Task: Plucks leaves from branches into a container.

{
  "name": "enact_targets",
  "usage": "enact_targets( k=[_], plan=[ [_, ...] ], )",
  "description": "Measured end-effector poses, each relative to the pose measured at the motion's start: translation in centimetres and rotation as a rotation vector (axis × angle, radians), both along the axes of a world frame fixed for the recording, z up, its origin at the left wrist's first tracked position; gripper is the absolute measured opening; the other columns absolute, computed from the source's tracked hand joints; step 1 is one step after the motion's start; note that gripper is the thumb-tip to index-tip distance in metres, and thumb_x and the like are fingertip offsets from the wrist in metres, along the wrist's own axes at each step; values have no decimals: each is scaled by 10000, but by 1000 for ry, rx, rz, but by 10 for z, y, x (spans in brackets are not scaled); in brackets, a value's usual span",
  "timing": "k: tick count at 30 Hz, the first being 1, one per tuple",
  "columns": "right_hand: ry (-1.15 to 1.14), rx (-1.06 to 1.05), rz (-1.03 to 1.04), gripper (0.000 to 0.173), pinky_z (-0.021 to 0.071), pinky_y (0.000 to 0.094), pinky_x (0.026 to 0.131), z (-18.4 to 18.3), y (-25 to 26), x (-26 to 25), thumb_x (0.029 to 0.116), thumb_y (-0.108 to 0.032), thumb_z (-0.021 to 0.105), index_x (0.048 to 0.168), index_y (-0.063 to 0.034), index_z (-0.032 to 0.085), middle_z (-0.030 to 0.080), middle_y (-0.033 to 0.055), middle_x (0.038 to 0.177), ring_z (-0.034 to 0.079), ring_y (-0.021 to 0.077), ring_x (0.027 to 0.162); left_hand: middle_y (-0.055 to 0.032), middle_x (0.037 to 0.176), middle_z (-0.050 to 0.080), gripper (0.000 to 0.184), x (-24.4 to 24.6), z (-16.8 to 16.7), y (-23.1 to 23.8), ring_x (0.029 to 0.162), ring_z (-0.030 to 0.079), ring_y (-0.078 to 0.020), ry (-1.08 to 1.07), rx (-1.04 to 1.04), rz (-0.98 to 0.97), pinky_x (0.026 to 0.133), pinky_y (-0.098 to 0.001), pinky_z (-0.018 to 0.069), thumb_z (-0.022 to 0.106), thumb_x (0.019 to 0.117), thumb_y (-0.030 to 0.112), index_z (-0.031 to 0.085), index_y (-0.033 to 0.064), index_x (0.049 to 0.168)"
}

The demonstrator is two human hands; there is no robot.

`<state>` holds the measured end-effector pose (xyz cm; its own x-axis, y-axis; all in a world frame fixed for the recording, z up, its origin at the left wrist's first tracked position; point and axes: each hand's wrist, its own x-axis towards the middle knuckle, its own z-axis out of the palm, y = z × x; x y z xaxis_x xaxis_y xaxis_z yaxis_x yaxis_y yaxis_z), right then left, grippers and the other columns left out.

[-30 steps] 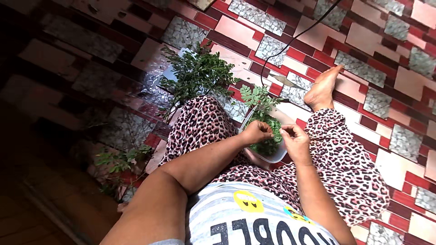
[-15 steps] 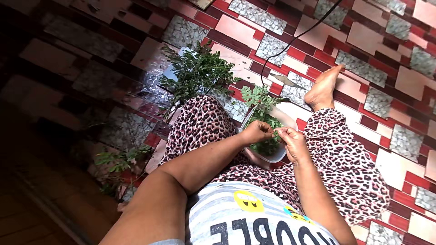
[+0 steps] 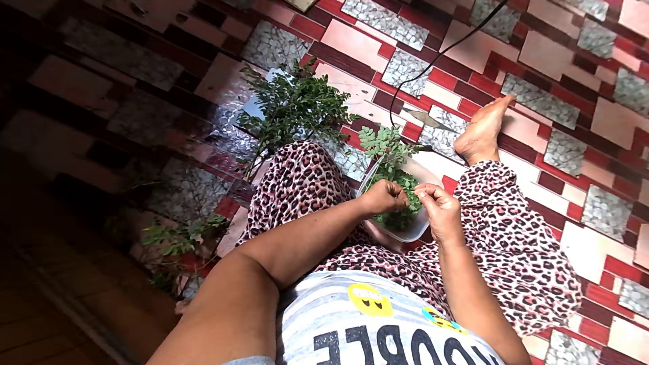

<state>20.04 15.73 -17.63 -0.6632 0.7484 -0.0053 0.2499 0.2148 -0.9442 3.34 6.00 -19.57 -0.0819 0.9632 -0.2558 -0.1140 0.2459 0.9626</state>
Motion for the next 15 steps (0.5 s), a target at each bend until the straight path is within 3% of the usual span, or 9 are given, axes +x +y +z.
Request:
enact_targets(
  k=[5,8,10,13,15],
  plan=[
    [-167,48,123,14,548,343,913,6,-1,1,891,-20,704,901,-11,700,683,105,1130,640,155,1086,-22,726,600,133,1,0,0,646,530,-63,17,19,5,625,-258,455,691,946,72,678,-5,839],
    [-179,53,122,54,547,326,896,4,-2,0,910,-1,680,857,-2,673,685,104,1102,646,141,1049,-32,740,604,142,1,-1,0,664,535,-74,35,29,8,644,-268,458,694,943,70,672,-12,830],
    [-175,-21,99,62,542,331,910,3,-2,-1,942,3,639,888,-3,668,680,93,1103,642,134,1043,-43,752,608,137,2,-2,1,684,544,-89,49,31,-8,660,-287,468,696,940,64,671,-15,832],
    [-110,-201,-20,85,538,311,849,0,-1,-2,966,-5,601,943,-29,679,693,55,1049,641,116,955,-51,741,594,145,3,-4,0,681,537,-100,54,23,-28,650,-293,463,691,939,49,656,-13,813],
    [-120,-174,-3,102,535,305,850,0,1,0,973,-30,608,963,-22,710,699,51,1061,639,104,951,-36,729,606,140,2,-4,0,671,544,-88,60,26,-19,651,-294,465,690,937,65,675,-6,817]
  ],
)
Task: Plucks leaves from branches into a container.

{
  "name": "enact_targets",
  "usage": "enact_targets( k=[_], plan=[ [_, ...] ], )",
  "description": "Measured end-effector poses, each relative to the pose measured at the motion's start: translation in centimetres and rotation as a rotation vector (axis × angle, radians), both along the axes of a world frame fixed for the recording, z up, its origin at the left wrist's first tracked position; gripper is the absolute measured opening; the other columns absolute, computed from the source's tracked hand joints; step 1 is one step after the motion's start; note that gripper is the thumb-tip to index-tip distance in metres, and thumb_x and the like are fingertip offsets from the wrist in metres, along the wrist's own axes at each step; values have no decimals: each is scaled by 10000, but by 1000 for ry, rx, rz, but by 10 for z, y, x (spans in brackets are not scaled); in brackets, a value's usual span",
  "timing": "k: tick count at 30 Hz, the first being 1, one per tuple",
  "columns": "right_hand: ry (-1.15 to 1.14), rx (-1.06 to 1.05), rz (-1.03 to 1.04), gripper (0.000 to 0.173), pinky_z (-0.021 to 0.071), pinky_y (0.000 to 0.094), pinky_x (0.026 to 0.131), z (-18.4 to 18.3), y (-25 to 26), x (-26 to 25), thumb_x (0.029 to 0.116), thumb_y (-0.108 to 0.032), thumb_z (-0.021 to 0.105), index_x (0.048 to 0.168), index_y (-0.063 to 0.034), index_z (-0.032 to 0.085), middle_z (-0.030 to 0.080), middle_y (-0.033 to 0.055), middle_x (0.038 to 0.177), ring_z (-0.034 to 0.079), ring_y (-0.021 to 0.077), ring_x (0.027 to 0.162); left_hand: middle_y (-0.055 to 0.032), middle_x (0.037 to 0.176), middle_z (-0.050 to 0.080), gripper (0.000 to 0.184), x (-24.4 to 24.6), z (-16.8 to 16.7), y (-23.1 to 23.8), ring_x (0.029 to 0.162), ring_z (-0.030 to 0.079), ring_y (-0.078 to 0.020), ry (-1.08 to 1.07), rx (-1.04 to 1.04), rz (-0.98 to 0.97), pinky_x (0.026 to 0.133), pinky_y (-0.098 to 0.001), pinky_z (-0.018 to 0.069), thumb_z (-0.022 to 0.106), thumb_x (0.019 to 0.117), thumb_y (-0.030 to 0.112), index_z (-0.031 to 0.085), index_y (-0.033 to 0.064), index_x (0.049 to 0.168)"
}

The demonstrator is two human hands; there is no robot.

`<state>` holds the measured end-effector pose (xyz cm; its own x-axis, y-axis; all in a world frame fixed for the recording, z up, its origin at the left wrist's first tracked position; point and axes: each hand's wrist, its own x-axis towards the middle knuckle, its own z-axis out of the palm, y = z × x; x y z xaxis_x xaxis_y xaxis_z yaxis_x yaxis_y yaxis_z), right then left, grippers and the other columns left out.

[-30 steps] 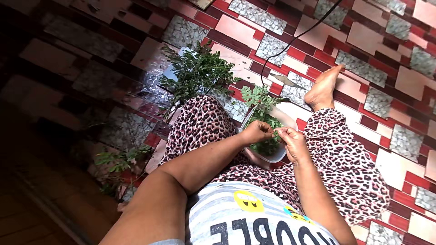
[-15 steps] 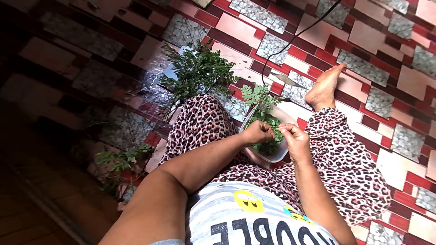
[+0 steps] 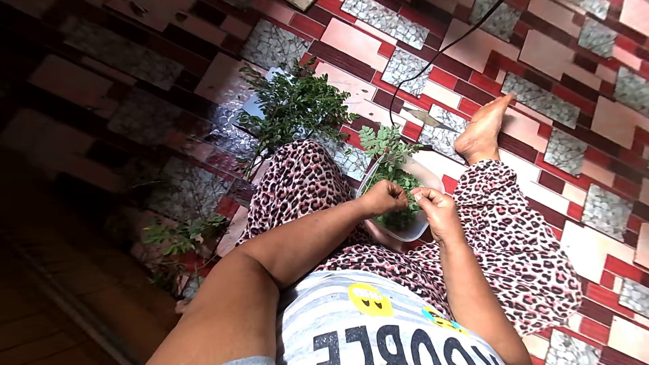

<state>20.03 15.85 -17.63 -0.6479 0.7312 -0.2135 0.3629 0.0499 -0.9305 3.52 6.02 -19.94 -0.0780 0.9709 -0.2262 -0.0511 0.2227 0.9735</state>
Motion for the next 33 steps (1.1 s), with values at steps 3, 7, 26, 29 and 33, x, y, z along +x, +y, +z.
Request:
enact_targets(
  k=[3,7,26,29,33],
  plan=[
    [-12,79,60,71,551,320,897,1,-1,-1,954,-57,655,963,-19,714,694,75,1093,652,122,1015,-26,713,595,170,-2,0,1,656,538,-83,3,-10,15,643,-293,463,700,942,88,661,2,801],
    [-43,83,4,118,541,339,897,-1,-1,-2,989,-64,616,1048,-11,703,695,82,1091,650,131,1004,-35,734,605,151,-1,1,1,674,542,-87,11,2,8,657,-299,462,695,942,86,674,-1,821],
    [47,131,11,260,579,290,821,6,-5,-1,938,43,616,1197,13,624,681,88,1069,674,112,924,-51,753,617,104,4,5,0,644,553,-74,-177,-59,101,611,-233,480,668,977,57,673,-28,918],
    [-2,-32,-30,195,586,322,762,5,2,1,1027,-82,551,1180,-18,654,689,79,1082,678,140,873,-45,749,604,102,3,4,0,643,535,-73,-167,-41,104,610,-236,464,667,975,56,675,-25,912],
    [19,32,33,68,571,293,753,-1,0,1,940,-41,672,1002,-21,692,690,50,967,654,102,826,-50,749,584,114,4,4,0,660,523,-90,-110,-26,78,626,-262,453,671,969,56,662,-16,881]
  ],
)
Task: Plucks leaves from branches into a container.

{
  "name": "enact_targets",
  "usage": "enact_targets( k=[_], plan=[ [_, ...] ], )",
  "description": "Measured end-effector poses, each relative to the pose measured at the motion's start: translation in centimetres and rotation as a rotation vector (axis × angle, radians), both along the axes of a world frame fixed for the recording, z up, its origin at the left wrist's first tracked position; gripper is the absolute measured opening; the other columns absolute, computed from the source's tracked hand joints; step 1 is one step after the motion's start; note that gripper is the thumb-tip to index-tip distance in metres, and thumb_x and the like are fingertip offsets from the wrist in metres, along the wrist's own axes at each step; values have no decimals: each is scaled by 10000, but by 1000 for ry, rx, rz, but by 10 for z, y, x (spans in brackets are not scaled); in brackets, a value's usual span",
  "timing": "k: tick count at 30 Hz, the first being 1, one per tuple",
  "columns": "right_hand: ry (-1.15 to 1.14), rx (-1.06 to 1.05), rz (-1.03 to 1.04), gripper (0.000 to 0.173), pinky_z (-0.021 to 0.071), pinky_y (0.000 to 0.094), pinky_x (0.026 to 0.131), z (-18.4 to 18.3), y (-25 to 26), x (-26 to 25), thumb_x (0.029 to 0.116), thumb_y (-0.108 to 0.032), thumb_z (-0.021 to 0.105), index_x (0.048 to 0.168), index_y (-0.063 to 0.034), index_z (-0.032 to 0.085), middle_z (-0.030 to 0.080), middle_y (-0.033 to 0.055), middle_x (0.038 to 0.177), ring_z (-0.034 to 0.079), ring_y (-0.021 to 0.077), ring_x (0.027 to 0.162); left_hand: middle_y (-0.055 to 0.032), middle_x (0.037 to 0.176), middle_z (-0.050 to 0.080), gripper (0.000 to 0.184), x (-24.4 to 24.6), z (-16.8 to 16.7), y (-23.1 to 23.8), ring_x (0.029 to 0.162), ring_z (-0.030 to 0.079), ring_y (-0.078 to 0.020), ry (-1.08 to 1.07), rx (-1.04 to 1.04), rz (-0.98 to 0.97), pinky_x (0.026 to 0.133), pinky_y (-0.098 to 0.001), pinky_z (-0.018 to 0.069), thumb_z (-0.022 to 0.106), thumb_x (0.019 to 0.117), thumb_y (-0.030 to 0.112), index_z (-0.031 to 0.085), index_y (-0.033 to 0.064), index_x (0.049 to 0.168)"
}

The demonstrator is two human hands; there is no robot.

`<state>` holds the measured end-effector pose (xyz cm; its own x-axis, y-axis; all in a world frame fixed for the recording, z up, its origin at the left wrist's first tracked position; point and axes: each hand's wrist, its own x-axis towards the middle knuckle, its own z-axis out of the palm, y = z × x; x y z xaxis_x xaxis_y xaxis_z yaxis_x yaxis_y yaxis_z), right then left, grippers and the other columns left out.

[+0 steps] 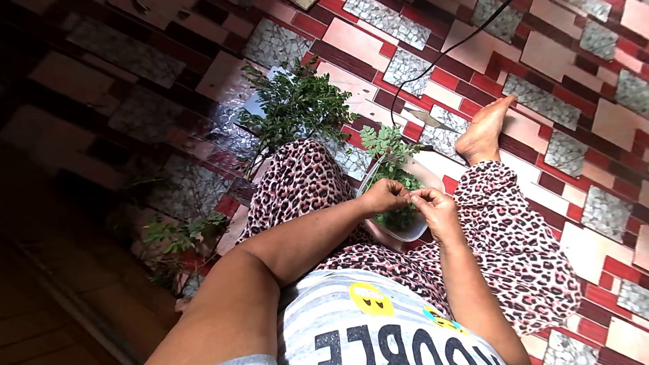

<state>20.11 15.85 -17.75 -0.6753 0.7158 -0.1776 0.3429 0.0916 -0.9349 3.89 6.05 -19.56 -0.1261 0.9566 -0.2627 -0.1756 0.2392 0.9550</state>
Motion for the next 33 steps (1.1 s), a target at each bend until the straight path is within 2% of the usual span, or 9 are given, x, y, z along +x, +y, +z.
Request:
enact_targets(
  k=[4,7,10,12,14,17,20,23,33],
  plan=[
    [121,172,-47,36,561,295,841,-5,-6,-3,926,0,646,927,-17,678,688,49,1003,655,97,927,-57,736,571,138,1,0,3,661,518,-108,38,3,-16,626,-285,445,678,963,61,641,-10,849],
    [164,201,-137,69,587,302,803,-1,-4,-4,964,-20,608,957,-12,677,695,58,1028,673,111,888,-37,740,579,129,-3,-2,3,680,529,-95,59,34,-8,661,-294,460,673,948,52,646,-6,836],
    [46,147,-149,202,571,304,798,9,0,0,1030,-91,540,998,-6,720,720,57,1000,671,109,866,-37,769,594,108,-6,1,0,703,535,-85,31,66,25,683,-283,466,675,955,58,665,-17,878],
    [9,92,-189,178,559,302,771,10,-3,-1,1018,-96,566,983,-2,714,715,57,947,662,110,820,-38,780,599,99,-8,4,-1,711,536,-83,15,76,26,687,-279,466,681,951,53,670,-21,886],
    [44,-19,-202,89,577,302,745,12,-7,-2,990,-71,601,981,-14,668,695,62,980,663,121,816,-38,789,607,91,-9,5,-3,717,541,-80,-3,97,11,690,-274,470,688,943,47,671,-18,882],
    [38,-190,-154,187,564,305,726,21,-10,-4,1036,-106,513,1019,-27,681,699,49,982,650,127,804,-40,796,610,94,-9,6,-4,720,542,-81,-10,129,-9,687,-276,468,691,940,52,674,-19,880],
    [30,-236,-111,101,568,292,728,23,-13,-4,978,-44,601,944,-23,693,702,55,931,653,127,805,-42,790,605,107,-10,7,-5,722,541,-83,2,143,-19,691,-279,468,687,942,50,669,-20,863],
    [65,-172,-142,82,572,295,724,20,-18,-7,908,46,631,867,-14,670,703,72,928,656,137,797,-54,787,596,111,-10,9,-6,724,539,-104,22,115,-52,696,-294,471,688,947,55,664,-19,867],
    [-33,-60,-69,72,577,303,795,16,-16,-5,896,60,677,883,-3,710,709,67,923,668,127,849,-35,688,536,223,-11,4,-5,652,497,-102,69,89,-107,636,-298,433,709,931,46,595,0,746]
  ],
)
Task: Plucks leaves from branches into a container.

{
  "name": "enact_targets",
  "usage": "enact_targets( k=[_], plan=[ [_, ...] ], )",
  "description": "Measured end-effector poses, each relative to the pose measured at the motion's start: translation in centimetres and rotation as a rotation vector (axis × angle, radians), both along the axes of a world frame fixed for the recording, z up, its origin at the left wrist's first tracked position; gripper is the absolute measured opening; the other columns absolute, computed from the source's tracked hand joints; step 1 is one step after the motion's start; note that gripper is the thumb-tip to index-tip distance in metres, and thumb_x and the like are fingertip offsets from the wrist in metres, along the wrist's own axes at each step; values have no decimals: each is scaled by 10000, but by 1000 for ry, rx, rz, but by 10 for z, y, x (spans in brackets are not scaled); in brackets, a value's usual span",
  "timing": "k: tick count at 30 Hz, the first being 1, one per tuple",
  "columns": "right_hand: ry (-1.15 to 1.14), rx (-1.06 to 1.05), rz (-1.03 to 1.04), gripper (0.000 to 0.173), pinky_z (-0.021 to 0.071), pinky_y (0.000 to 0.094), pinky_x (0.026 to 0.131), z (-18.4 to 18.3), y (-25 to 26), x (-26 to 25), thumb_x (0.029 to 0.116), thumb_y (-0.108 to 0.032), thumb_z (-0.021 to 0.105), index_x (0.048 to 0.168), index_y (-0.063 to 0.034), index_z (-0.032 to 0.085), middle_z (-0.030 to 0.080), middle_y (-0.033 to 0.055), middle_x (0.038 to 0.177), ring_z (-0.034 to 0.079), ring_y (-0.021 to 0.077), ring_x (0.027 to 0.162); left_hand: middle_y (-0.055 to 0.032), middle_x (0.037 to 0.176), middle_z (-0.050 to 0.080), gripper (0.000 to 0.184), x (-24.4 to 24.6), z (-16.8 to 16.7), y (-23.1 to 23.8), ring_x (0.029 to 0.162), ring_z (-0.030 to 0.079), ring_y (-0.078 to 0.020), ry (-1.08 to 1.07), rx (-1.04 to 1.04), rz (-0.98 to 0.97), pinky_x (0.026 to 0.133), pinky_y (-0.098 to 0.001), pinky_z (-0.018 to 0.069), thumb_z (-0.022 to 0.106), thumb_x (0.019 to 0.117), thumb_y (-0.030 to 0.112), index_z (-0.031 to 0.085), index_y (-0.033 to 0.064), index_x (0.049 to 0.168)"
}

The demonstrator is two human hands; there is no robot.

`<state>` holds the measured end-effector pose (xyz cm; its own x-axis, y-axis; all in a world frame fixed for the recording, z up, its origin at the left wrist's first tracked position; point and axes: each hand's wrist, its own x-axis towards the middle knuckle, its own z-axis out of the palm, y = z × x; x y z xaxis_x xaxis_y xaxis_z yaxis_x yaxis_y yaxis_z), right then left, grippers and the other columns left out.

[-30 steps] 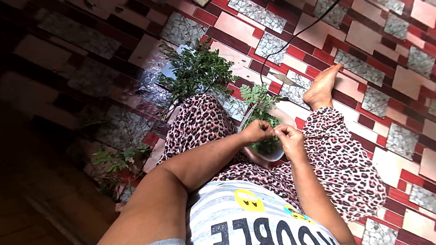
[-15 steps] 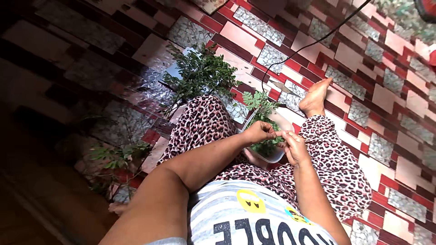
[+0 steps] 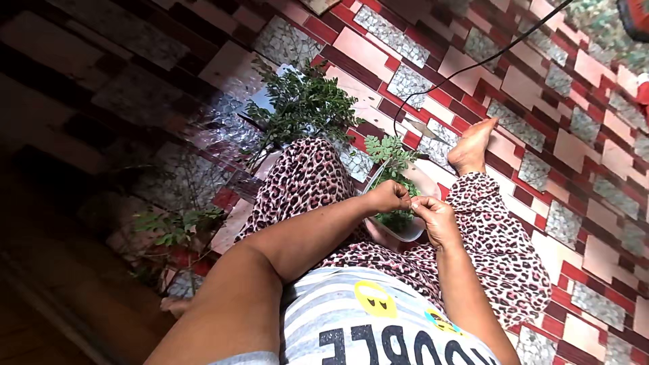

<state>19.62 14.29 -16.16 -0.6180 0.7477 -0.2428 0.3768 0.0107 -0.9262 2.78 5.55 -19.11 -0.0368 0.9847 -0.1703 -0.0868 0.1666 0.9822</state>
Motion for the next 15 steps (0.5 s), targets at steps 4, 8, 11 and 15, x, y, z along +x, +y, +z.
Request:
enact_targets(
  k=[4,8,11,15],
  plan=[
    [-18,-14,11,70,571,305,807,-3,1,2,895,51,682,878,-9,715,710,71,969,664,128,887,-41,681,550,208,0,-2,1,646,507,-109,41,1,-26,631,-312,435,714,916,48,606,4,744],
    [-112,90,188,55,557,293,834,0,3,5,899,-26,674,848,-21,694,700,64,1022,655,96,932,-68,706,576,178,1,4,-1,669,534,-155,183,-11,-91,639,-375,451,705,911,63,629,-3,764],
    [-144,159,251,96,544,310,891,1,3,4,918,-40,650,827,-17,674,688,82,1079,646,109,1023,-80,717,581,192,0,6,-2,688,545,-179,249,0,-123,658,-406,458,705,923,83,633,-7,770],
    [-65,81,87,93,558,325,841,-4,4,-2,939,-1,607,895,-16,688,704,72,1049,660,127,936,-78,722,589,152,-4,7,-4,684,550,-172,240,3,-105,651,-398,465,676,922,55,643,-10,788]
  ],
)
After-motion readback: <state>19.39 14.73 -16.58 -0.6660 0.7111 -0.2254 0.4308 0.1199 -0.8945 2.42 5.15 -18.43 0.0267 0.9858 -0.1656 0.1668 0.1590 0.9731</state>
